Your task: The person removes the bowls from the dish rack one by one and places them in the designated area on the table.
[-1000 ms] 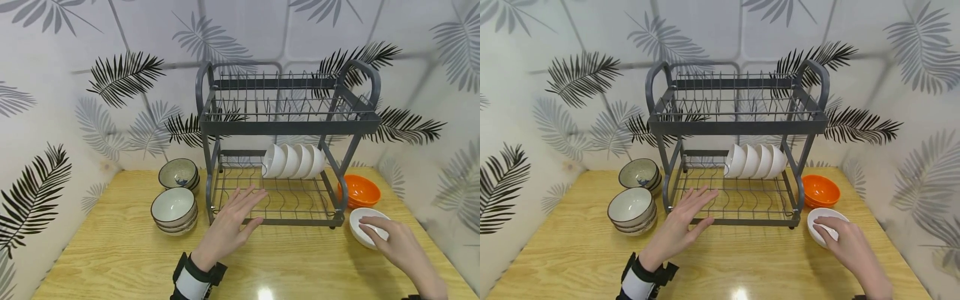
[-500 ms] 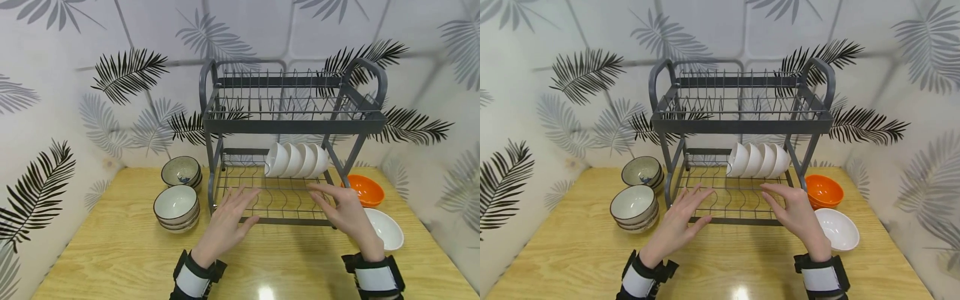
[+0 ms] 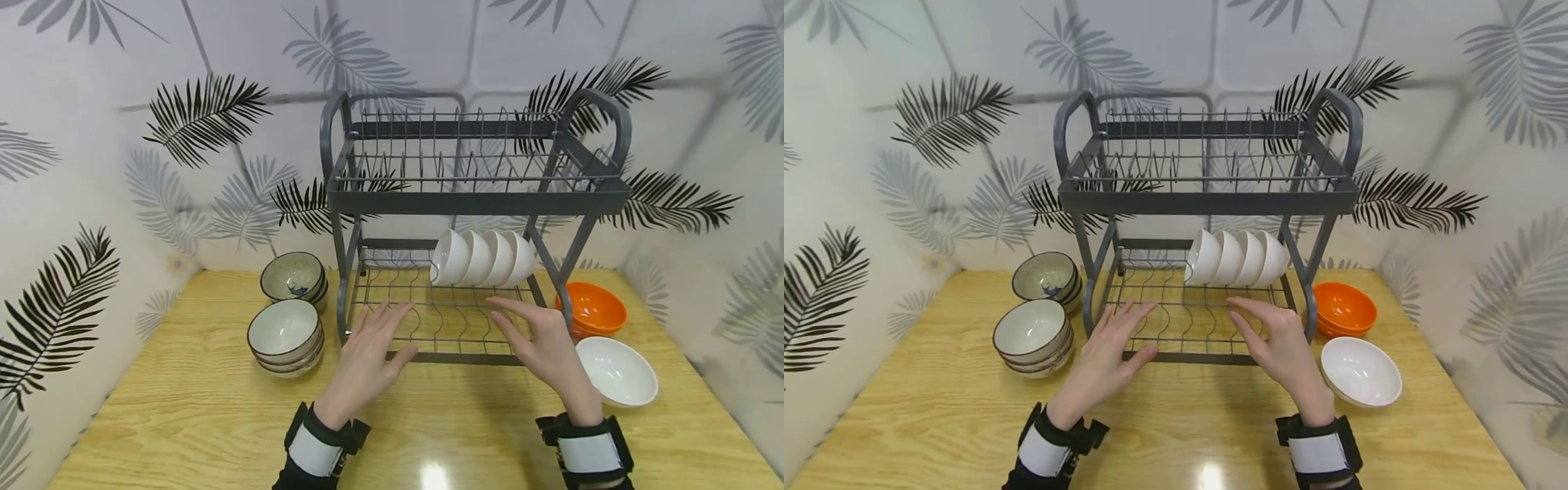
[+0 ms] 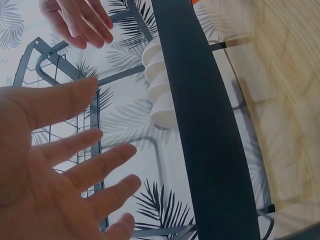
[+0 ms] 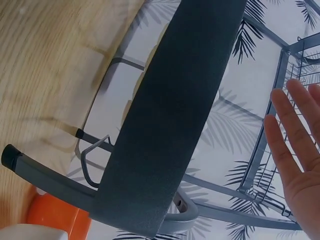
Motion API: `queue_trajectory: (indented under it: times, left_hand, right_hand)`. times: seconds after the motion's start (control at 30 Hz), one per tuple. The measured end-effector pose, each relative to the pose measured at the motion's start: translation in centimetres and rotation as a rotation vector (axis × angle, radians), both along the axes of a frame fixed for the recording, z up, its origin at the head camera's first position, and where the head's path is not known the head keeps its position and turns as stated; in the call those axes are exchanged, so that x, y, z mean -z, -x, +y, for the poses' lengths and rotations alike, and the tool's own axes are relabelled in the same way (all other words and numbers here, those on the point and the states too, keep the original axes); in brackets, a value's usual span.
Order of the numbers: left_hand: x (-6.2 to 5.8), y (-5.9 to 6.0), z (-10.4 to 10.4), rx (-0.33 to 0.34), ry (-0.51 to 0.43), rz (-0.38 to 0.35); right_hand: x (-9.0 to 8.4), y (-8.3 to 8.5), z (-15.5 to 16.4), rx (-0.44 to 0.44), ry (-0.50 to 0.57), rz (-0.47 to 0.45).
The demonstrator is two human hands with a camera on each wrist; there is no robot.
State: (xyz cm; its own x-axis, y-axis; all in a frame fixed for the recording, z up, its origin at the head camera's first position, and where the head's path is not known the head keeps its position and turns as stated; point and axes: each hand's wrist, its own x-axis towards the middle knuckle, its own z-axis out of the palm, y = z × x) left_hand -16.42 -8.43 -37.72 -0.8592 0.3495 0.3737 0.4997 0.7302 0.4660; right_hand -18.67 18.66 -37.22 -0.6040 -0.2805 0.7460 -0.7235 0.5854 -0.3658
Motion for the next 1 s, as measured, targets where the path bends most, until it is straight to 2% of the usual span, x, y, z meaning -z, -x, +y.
queue_trajectory:
  times: [0.17, 0.33, 0.5, 0.7, 0.87, 1.0]
  left_hand:
    - [0.1, 0.6, 0.8, -0.028, -0.057, 0.017]
    - [0.0, 2.1, 2.0, -0.033, -0.163, 0.038]
    - [-0.2, 4.0, 3.0, -0.001, -0.272, -0.041]
    - [-1.2, 6.4, 4.0, 0.059, -0.371, -0.166]
    - [-1.6, 8.0, 4.8, 0.075, -0.429, -0.226]
    - [-1.6, 9.0, 5.4, 0.083, -0.432, -0.252]
  right_hand:
    - [0.0, 0.0, 0.0, 0.007, 0.009, -0.012]
    - [-0.1, -0.2, 0.0, 0.019, 0.013, -0.035]
    - [-0.2, -0.4, 0.1, 0.022, 0.015, -0.049]
    - [-0.3, -0.3, 0.2, 0.014, 0.027, -0.03]
    - [-0.4, -0.4, 0.3, 0.017, 0.033, -0.027]
    - [-0.4, -0.4, 0.5, 0.016, 0.032, -0.015]
